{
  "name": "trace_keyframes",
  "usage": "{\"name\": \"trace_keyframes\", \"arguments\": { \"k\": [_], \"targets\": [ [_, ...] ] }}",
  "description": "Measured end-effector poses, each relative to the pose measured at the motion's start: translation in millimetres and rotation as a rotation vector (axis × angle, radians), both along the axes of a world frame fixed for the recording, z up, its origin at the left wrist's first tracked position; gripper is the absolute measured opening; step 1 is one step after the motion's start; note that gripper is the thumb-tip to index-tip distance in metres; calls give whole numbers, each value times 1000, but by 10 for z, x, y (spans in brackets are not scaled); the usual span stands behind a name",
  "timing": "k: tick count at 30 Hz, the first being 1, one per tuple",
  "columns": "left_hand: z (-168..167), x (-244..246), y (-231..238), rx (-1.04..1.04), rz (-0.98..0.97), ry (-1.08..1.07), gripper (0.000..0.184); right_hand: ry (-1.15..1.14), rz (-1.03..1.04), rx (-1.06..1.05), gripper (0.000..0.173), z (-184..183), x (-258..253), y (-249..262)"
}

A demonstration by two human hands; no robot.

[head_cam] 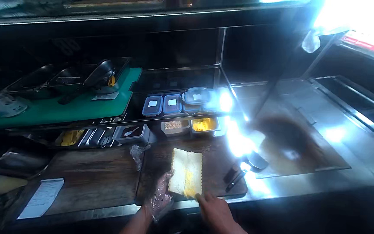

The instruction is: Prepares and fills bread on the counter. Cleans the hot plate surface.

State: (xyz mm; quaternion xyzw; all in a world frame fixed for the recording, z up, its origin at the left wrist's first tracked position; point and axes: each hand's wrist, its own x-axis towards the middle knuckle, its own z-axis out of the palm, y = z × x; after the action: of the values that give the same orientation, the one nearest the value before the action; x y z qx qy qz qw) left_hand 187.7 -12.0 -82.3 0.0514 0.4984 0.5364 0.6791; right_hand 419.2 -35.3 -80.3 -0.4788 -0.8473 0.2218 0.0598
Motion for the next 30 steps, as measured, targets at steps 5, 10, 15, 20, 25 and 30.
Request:
{"name": "trace_keyframes", "arguments": {
  "k": [5, 10, 15, 20, 25, 30],
  "targets": [
    [-40, 136, -54, 27, 69, 60, 30, 22, -122, -107, 37, -36, -135, 548],
    [-37, 197, -80, 6, 62, 185, 30, 25, 32, -109, 33, -8, 38, -39],
    [-97, 279, -183, 24, 18, 324, 33, 20, -86, -171, 39, -52, -25, 568],
    [-181, 244, -187, 60, -62, 509, 38, 127, -66, -479, 37, 42, 118, 158],
    [-127, 303, -207, 48, -58, 588, 38, 318, -344, -662, 35, -76, 93, 898],
    [-69, 236, -194, 75, -163, 729, 37, -87, -3, -106, 33, 75, 292, -56]
  ]
}}
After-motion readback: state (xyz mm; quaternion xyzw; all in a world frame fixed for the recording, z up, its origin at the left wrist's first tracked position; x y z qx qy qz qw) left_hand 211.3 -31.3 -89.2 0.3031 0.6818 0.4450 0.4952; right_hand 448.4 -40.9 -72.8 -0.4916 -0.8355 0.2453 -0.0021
